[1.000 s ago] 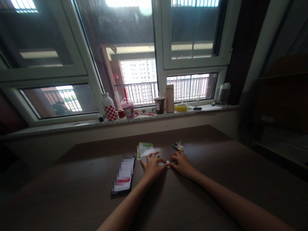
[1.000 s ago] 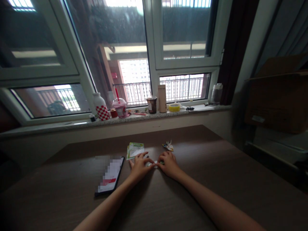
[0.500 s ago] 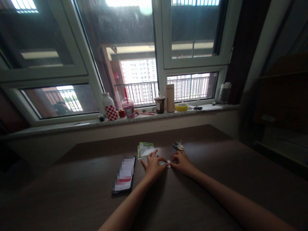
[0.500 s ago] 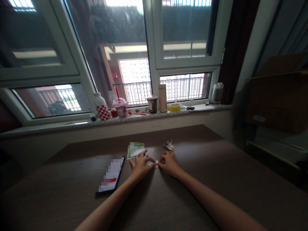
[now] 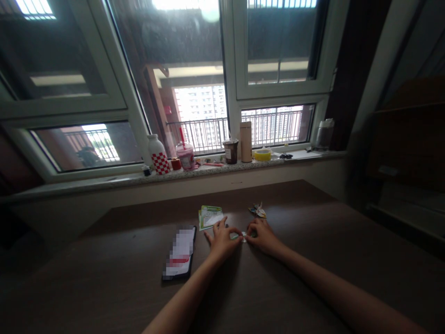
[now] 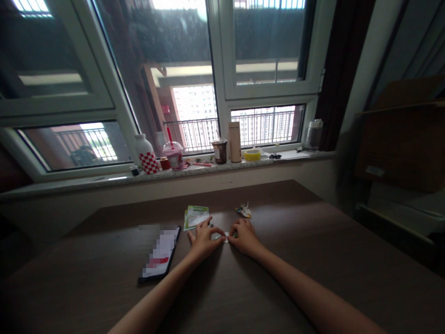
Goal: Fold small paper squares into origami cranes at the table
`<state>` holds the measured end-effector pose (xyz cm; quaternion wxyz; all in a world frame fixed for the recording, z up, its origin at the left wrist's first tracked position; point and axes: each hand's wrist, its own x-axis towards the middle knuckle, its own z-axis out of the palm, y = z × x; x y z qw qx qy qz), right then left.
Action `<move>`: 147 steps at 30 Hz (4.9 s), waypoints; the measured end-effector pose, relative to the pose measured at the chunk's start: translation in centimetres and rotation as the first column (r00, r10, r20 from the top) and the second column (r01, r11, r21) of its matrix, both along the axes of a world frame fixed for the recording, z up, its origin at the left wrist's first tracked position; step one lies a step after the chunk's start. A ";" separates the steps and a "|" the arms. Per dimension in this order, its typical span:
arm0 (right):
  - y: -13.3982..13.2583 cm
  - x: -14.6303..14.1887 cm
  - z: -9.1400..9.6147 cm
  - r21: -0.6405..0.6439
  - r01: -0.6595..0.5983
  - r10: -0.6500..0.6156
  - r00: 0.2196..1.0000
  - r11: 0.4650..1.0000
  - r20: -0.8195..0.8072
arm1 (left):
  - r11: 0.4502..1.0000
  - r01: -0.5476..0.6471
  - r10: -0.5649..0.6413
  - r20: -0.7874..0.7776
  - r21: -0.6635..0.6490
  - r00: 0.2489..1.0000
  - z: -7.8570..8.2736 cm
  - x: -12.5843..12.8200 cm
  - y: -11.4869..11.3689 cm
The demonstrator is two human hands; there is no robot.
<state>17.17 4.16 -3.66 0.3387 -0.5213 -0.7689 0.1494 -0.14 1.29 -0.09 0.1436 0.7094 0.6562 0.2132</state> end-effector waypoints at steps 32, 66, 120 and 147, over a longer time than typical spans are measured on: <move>-1.1 -0.4 1.4 -0.141 0.043 -0.031 0.996 0.989 0.087 | 1.000 -0.010 0.009 -0.045 -0.006 0.999 -0.1 0.4 -0.1; 0.6 1.0 0.7 -0.238 -0.053 0.043 0.998 0.970 -0.046 | 0.997 0.054 -0.058 -0.069 -0.061 0.996 0.1 -0.8 -0.3; 0.2 1.5 0.8 -0.141 -0.114 0.095 0.987 0.983 -0.131 | 0.997 0.077 -0.076 -0.048 0.021 0.996 -0.2 -0.8 -0.8; -0.5 1.4 0.6 0.043 -0.235 0.238 0.965 0.971 -0.107 | 0.993 0.022 -0.015 -0.062 0.114 0.998 -0.2 -0.3 -1.2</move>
